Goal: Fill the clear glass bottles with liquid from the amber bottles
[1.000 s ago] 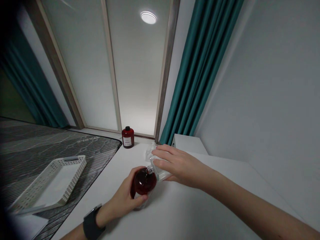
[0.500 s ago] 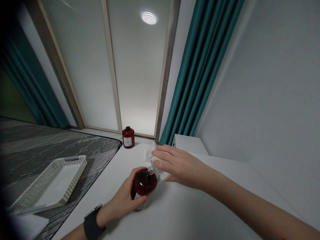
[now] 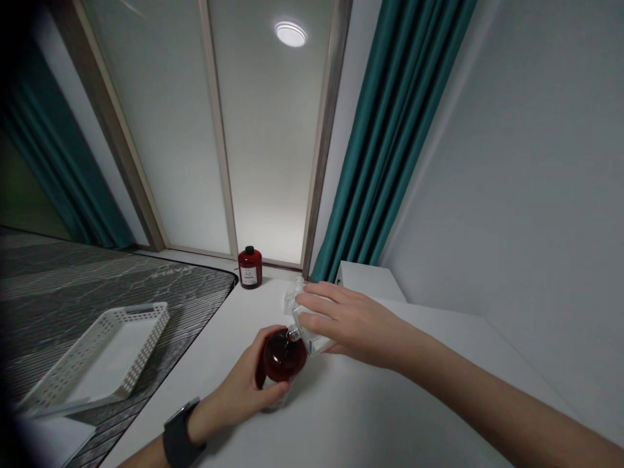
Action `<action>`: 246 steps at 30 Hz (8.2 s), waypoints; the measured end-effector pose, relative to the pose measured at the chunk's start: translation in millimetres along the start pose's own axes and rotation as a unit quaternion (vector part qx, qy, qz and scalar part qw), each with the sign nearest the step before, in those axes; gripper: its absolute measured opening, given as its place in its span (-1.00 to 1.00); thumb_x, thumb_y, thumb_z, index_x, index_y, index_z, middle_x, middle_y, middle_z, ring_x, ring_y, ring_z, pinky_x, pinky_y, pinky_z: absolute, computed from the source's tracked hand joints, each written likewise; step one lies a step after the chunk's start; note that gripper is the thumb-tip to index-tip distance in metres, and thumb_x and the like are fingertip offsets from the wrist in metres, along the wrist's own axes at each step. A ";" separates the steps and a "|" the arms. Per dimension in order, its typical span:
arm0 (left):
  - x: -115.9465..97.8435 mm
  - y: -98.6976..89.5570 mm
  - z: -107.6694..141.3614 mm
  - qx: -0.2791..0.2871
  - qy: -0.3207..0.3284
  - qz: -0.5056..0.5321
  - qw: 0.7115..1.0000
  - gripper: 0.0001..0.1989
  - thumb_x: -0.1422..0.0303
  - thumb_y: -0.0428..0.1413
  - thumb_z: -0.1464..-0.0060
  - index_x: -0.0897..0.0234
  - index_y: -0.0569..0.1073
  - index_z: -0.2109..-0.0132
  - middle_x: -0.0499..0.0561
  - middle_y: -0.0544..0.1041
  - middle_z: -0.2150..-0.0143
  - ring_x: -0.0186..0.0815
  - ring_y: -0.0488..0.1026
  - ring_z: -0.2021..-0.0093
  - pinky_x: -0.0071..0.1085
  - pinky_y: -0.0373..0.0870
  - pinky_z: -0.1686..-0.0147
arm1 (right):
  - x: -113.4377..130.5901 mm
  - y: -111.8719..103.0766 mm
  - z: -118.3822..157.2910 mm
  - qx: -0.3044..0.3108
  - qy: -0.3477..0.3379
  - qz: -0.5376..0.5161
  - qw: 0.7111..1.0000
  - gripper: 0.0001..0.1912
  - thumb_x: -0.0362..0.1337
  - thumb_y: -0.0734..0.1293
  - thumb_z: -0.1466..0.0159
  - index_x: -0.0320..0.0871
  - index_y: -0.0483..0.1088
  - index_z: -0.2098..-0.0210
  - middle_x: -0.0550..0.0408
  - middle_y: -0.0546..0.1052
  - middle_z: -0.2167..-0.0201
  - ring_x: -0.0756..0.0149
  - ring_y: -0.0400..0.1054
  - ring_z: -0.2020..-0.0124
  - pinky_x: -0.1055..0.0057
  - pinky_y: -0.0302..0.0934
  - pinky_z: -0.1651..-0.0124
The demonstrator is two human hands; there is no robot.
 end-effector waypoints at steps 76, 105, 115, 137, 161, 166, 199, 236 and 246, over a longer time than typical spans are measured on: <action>0.4 2.5 1.0 0.013 -0.018 0.029 0.999 -0.29 0.32 0.30 -0.01 0.22 0.17 -0.24 0.17 0.40 -0.15 0.00 0.40 -0.12 -0.06 0.33 -0.14 | 5.6 -9.8 -9.9 -0.054 -0.084 0.101 0.990 -0.83 -0.42 0.21 -0.43 -0.23 0.37 0.02 -0.15 0.50 -0.12 0.06 0.30 -0.26 0.04 0.27 -0.28; 9.0 9.1 1.7 0.075 -0.070 0.041 0.994 -0.27 0.41 0.32 0.02 0.16 0.10 -0.19 0.13 0.39 -0.12 -0.05 0.40 -0.10 -0.13 0.37 -0.08 | 11.8 63.8 36.7 -0.202 0.180 -0.208 0.940 -0.19 -0.22 0.50 -0.20 0.05 0.07 -0.32 -0.17 0.34 -0.20 -0.04 0.26 -0.26 -0.04 0.26 -0.26; 30.5 13.0 -0.5 0.063 -0.089 0.043 0.993 -0.11 0.27 0.36 0.05 0.15 0.03 -0.30 0.19 0.30 -0.24 0.06 0.29 -0.24 -0.01 0.20 -0.25 | 22.3 153.3 54.4 -0.314 0.451 -0.476 0.686 -0.32 -0.17 0.39 -0.20 -0.02 0.09 -0.24 -0.11 0.34 -0.16 0.05 0.24 -0.27 0.03 0.19 -0.28; 28.7 15.1 -64.8 0.164 -0.056 0.046 0.984 -0.15 0.12 0.37 0.00 0.23 0.17 -0.31 0.25 0.32 -0.30 0.04 0.28 -0.29 0.07 0.12 -0.31 | 6.4 165.8 89.9 -0.424 0.528 -0.408 0.612 -0.36 -0.08 0.45 -0.14 -0.06 0.21 -0.14 -0.13 0.44 -0.13 -0.01 0.33 -0.18 -0.04 0.26 -0.18; 3.0 24.3 -67.0 0.153 -0.069 0.078 0.983 -0.54 0.30 0.11 -0.19 0.20 0.27 -0.21 0.13 0.42 -0.14 -0.03 0.37 -0.15 -0.04 0.23 -0.20 | 10.8 165.6 87.7 -0.446 0.544 -0.393 0.592 -0.36 -0.08 0.46 -0.13 -0.06 0.22 -0.14 -0.13 0.44 -0.11 0.01 0.39 -0.10 -0.09 0.27 -0.19; -1.5 39.9 -63.7 0.049 -0.061 -0.025 0.997 -0.60 0.37 0.12 -0.11 0.21 0.32 -0.10 0.11 0.46 -0.04 -0.06 0.42 -0.05 -0.10 0.33 -0.11 | 12.7 163.7 86.4 -0.442 0.545 -0.393 0.594 -0.37 -0.09 0.46 -0.15 -0.06 0.22 -0.15 -0.13 0.44 -0.13 0.01 0.39 -0.11 -0.08 0.28 -0.19; -19.0 2.0 -109.4 0.050 -0.088 0.030 0.994 -0.55 0.10 -0.10 -0.38 0.21 0.30 -0.26 0.10 0.50 -0.05 -0.16 0.43 0.04 -0.22 0.36 0.03 | -13.0 96.3 27.7 -0.365 0.334 -0.524 0.693 -0.27 -0.09 0.53 -0.12 0.08 0.10 -0.15 -0.06 0.23 -0.28 0.07 0.09 -0.38 -0.03 0.07 -0.37; -7.5 -19.8 -112.9 0.087 0.114 -0.163 0.976 -0.23 0.38 0.24 -0.08 0.20 0.09 -0.36 0.24 0.36 -0.30 0.03 0.37 -0.25 0.13 0.28 -0.26 | -11.8 104.6 50.9 -0.275 0.312 -0.413 0.810 -0.31 -0.37 0.36 -0.28 0.11 0.12 -0.33 -0.03 0.28 -0.31 0.08 0.18 -0.34 -0.03 0.16 -0.35; -15.8 -25.5 -113.2 0.099 0.128 -0.176 0.971 -0.22 0.36 0.25 -0.08 0.19 0.08 -0.36 0.24 0.36 -0.29 0.06 0.38 -0.24 0.10 0.32 -0.25 | -9.8 98.6 48.8 -0.287 0.302 -0.351 0.839 -0.32 -0.38 0.35 -0.29 0.11 0.12 -0.34 -0.04 0.25 -0.31 0.07 0.16 -0.35 0.00 0.24 -0.31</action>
Point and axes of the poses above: each hand's wrist, its own z-axis away from the middle knuckle, its own y-axis out of the palm, x = y × z, the point moved 1 cm from there along -z, towards the middle knuckle
